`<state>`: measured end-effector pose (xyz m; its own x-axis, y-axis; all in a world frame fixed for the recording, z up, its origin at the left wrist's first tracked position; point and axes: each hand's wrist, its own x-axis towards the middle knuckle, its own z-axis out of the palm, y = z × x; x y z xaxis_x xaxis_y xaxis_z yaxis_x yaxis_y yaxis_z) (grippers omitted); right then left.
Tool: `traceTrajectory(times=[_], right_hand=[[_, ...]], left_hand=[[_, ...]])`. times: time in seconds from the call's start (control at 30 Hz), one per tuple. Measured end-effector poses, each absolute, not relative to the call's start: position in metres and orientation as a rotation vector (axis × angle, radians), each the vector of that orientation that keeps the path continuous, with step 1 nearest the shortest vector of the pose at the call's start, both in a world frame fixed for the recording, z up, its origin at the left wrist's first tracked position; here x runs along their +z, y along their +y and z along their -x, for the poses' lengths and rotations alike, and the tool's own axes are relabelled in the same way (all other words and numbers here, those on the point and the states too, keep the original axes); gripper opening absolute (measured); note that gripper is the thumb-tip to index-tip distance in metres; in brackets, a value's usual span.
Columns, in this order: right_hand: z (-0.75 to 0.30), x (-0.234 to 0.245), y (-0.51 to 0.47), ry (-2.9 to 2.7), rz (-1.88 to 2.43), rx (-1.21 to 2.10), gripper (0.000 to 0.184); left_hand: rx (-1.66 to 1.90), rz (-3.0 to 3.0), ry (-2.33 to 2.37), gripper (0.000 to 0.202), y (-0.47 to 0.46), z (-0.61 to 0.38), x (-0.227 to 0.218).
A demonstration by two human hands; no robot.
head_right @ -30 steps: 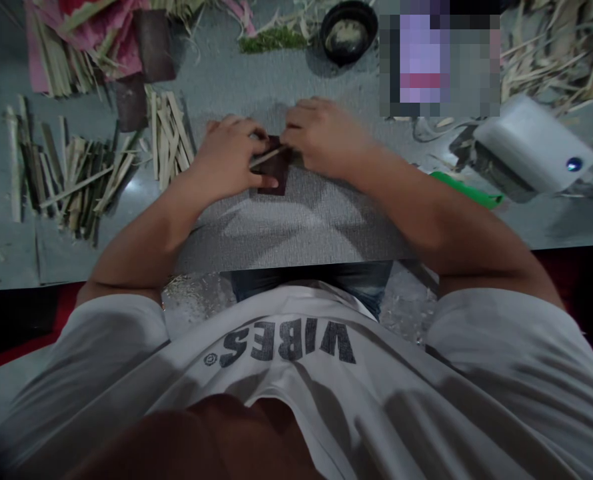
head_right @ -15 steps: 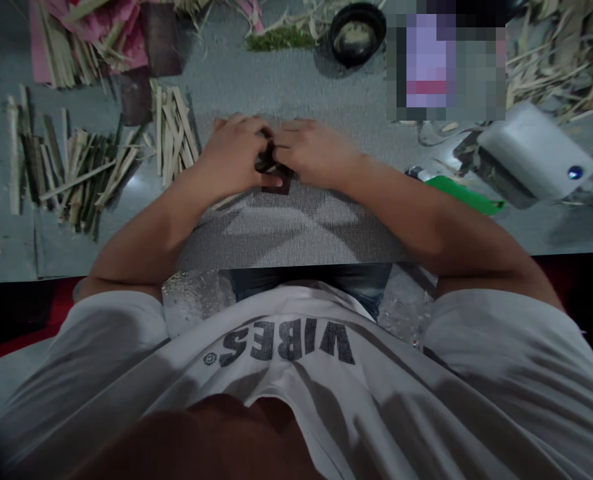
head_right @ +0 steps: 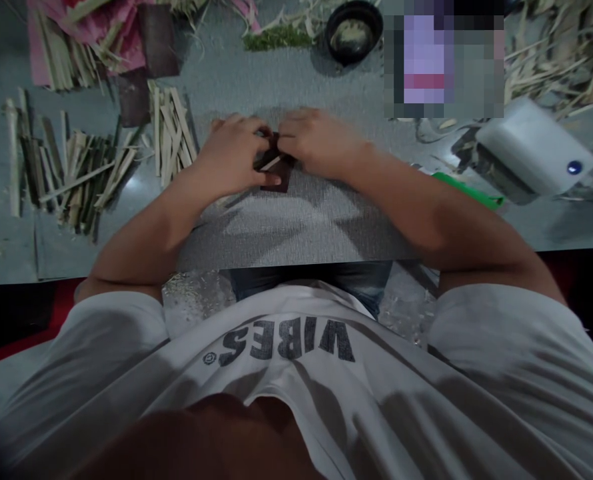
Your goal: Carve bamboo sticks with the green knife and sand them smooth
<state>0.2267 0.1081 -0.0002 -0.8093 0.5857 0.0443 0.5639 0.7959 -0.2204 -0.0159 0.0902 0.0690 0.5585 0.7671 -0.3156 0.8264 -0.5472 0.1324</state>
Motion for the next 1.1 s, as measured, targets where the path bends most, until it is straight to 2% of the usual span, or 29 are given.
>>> traceTrajectory(times=[0.47, 0.7, 0.9, 1.1], right_hand=[[-0.224, 0.009, 0.108, -3.001, 0.859, 0.13, 0.037], [-0.221, 0.001, 0.107, -2.925, 0.812, 0.248, 0.032], [-0.225, 0.001, 0.109, -2.96, 0.855, 0.113, 0.042], [-0.226, -0.005, 0.115, -2.899, 0.843, 0.149, 0.037]], left_hand=[[-0.296, -2.477, 1.347, 0.045, 0.091, 0.018, 0.068], [-0.312, -2.526, 1.345, 0.044, 0.09, 0.017, 0.066], [-0.269, -2.511, 1.331, 0.045, 0.091, 0.017, 0.064], [-0.223, -2.468, 1.348, 0.042, 0.091, 0.018, 0.061]])
